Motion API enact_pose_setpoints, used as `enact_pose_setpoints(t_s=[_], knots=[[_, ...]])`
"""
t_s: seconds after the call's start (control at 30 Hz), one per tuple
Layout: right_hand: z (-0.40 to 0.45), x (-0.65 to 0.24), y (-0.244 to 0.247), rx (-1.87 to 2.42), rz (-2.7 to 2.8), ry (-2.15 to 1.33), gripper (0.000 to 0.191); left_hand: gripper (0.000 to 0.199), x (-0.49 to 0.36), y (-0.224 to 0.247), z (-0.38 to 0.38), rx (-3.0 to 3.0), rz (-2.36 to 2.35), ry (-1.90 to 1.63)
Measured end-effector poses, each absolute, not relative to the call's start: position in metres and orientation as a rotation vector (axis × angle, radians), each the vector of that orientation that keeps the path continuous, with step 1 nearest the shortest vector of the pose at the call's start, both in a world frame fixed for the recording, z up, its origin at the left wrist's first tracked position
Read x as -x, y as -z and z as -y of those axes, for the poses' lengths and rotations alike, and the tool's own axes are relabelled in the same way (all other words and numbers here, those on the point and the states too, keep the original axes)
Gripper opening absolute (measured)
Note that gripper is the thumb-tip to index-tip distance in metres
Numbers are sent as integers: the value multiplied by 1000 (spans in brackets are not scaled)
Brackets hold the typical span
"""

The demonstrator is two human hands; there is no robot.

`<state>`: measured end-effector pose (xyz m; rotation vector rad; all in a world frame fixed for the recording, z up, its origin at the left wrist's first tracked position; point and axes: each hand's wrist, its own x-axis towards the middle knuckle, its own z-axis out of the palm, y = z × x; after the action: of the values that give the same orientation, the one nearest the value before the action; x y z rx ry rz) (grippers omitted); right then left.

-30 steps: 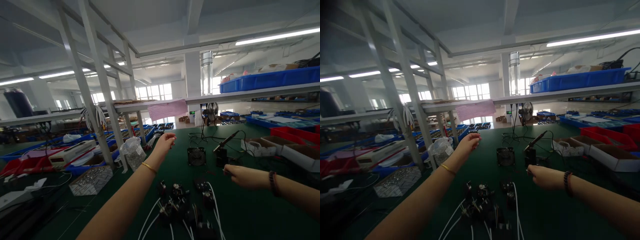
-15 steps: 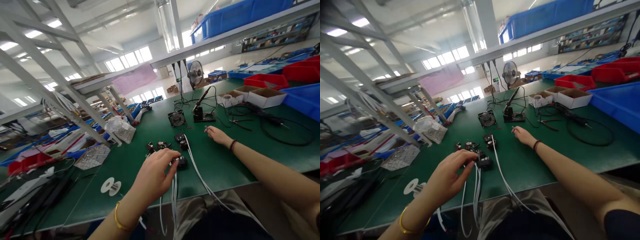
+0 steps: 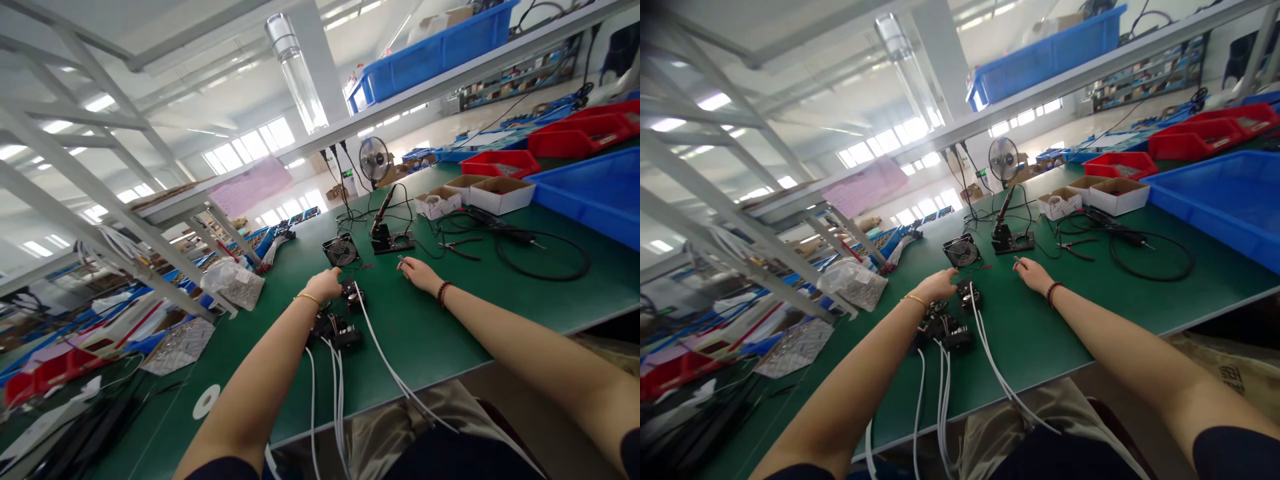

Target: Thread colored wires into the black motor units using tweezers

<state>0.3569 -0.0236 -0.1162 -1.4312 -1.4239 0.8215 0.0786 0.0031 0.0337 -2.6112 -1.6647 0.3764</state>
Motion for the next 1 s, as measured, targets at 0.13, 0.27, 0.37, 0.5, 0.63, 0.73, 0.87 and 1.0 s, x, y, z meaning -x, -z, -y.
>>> enact_pose_setpoints(t_s=[0.13,0.27,0.37,0.5,0.63,0.73,0.87,1.0], knots=[[23,-357,117,1429,1442,-850,27,46,-93,-15,-26,2715,1521,-523],[25,-359,116,1444,1450,-900,26,44,-93,2,-29,2762,1465,-475],[27,-359,112,1461,1452,-943,27,38,-86,1,-33,2779,1503,-278],[31,-351,109,1466,1467,-1030,27,41,-70,-17,-34,2782,1586,213],[39,-330,109,1427,1541,-1117,26,70,-46,-29,-10,2792,1559,839],[46,-319,109,1387,1628,-1127,24,85,-15,-19,27,2741,1538,1286],[50,-320,108,1359,1696,-1091,25,79,43,11,66,2437,1650,1867],[48,-326,109,1346,1698,-1055,29,57,93,44,72,1934,1768,2308]])
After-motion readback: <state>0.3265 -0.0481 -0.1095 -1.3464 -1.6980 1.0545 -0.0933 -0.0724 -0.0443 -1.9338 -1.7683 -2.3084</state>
